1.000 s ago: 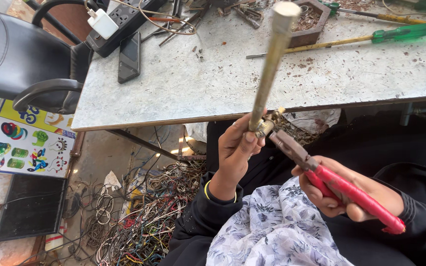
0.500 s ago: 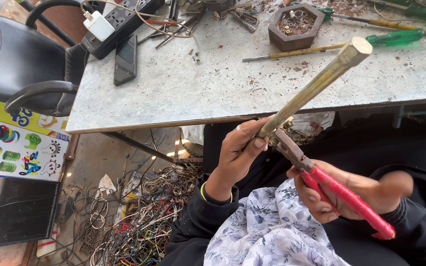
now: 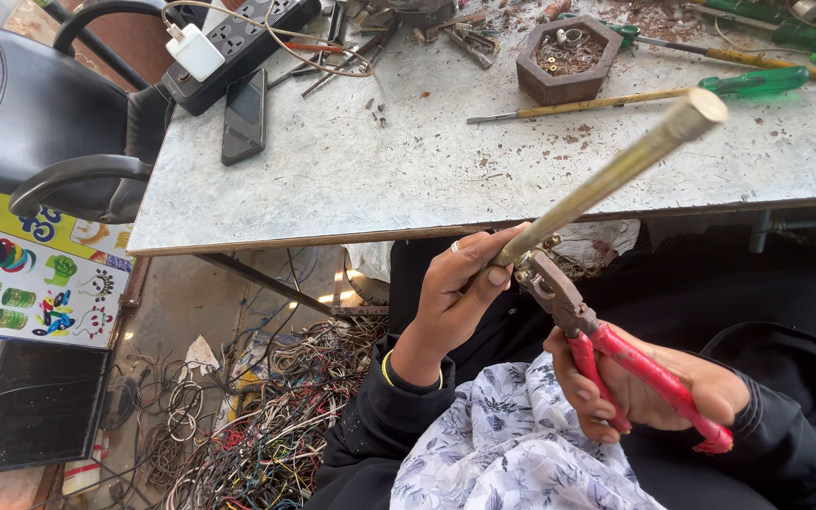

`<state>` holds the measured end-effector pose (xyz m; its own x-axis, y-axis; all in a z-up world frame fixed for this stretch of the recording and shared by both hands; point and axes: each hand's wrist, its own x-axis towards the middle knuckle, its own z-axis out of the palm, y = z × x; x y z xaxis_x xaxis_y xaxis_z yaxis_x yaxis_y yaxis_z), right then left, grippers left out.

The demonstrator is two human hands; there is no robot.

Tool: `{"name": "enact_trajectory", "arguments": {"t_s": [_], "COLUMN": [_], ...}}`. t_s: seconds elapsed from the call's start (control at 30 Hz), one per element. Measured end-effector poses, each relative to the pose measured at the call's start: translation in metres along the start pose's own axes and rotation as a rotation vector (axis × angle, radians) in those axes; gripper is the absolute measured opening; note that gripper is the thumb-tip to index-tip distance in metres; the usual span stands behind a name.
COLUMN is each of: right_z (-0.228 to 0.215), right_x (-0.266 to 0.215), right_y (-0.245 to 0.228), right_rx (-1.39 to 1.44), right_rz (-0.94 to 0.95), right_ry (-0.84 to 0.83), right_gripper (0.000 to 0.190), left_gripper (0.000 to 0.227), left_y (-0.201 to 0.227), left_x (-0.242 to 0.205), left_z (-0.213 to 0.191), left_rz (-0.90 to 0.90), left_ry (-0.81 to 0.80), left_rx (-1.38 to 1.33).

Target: The person sits on the floor and uses pliers and a screwdriver to adjust a brass-colored metal rod with a valve-like fitting. They repeatedly grip, twist, and pry at the fitting while rotating the rod in their hands.

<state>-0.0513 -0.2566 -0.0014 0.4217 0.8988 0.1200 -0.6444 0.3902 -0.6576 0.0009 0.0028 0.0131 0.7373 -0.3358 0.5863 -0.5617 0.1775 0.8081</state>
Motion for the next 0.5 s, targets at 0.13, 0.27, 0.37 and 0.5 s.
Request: {"name": "enact_trajectory", "arguments": {"t_s": [0.13, 0.27, 0.37, 0.5], "right_z": [0.005, 0.003, -0.001, -0.007], "right_x": [0.002, 0.005, 0.003, 0.003], "right_y": [-0.003, -0.005, -0.005, -0.004], "right_rx": [-0.152, -0.183, -0.137, -0.165], "right_rz": [0.040, 0.092, 0.144, 0.114], "right_ry": [0.114, 0.255, 0.325, 0.246], "right_gripper": [0.096, 0.076, 0.065, 0.053], "left_gripper": [0.038, 0.038, 0.037, 0.036], "left_y": [0.006, 0.010, 0.014, 0.019], "left_x": [0.004, 0.007, 0.010, 0.009], "left_z": [-0.002, -0.003, -0.005, -0.008], "left_rz": [0.023, -0.017, -0.012, -0.029], "left_ry": [-0.042, -0.086, -0.114, -0.144], "left_rx": [0.120, 0.171, 0.199, 0.230]}}
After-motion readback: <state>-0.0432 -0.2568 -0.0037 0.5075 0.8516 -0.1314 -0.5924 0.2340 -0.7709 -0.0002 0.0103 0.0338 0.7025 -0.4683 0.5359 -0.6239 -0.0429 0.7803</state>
